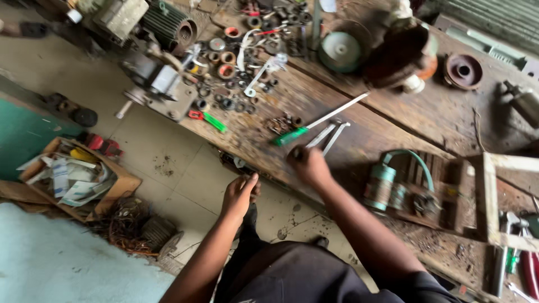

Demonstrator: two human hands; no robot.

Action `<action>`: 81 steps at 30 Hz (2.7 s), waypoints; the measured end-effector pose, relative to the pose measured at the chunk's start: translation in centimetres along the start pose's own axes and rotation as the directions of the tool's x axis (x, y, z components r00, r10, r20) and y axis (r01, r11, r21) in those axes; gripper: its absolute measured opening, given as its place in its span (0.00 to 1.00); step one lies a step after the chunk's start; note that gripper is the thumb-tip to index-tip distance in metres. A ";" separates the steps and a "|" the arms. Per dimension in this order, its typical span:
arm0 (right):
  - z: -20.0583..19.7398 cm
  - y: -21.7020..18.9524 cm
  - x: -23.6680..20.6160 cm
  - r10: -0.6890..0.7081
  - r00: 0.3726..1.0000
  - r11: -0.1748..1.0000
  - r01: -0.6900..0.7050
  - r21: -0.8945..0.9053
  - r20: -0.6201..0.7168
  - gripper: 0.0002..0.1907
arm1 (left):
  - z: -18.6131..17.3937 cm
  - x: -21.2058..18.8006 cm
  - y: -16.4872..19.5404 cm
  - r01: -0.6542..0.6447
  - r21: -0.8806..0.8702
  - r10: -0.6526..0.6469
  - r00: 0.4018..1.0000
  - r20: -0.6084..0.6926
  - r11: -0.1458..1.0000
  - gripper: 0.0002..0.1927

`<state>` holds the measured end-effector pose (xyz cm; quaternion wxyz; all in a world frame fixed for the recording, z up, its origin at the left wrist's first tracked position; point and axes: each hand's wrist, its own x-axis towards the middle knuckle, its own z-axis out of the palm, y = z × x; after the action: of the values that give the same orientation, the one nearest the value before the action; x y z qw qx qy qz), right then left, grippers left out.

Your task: The person works at a cluttered workbench fitting a small metal frame fixture together, positioning its bars and tightening fasteners. They pick up a wrench and hammer from the bench, use the wrench to tighten bolts on the frame, reposition the fixture, and finally lift and turn the assembled frame over on the bench.

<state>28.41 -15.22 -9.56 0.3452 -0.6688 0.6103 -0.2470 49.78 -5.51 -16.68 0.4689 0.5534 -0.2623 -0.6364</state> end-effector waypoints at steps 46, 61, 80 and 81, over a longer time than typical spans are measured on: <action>-4.5 16.5 -27.5 0.757 0.272 0.080 -0.941 0.328 0.594 0.12 | 5.5 7.0 9.7 -0.200 0.304 -0.070 0.722 0.688 0.931 0.09; -45.6 28.3 -32.4 0.183 0.898 0.967 -0.237 -0.090 -0.400 0.10 | 40.3 -1.8 9.3 -0.645 0.434 0.300 0.716 0.630 0.629 0.10; -46.9 33.3 -23.0 0.127 0.992 0.973 -0.123 0.194 -0.009 0.19 | 28.7 -5.2 5.5 0.134 0.640 -0.006 0.980 -0.197 0.757 0.25; -46.8 33.3 -22.8 0.232 0.973 0.954 -0.230 0.191 0.015 0.20 | 27.7 -6.1 5.0 0.144 0.642 -0.022 0.981 -0.194 0.753 0.26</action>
<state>-31.31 -0.76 -3.00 0.4323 -0.5556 0.6589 -0.2651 24.63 -7.36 -2.71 0.2386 0.7468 -0.4006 -0.4743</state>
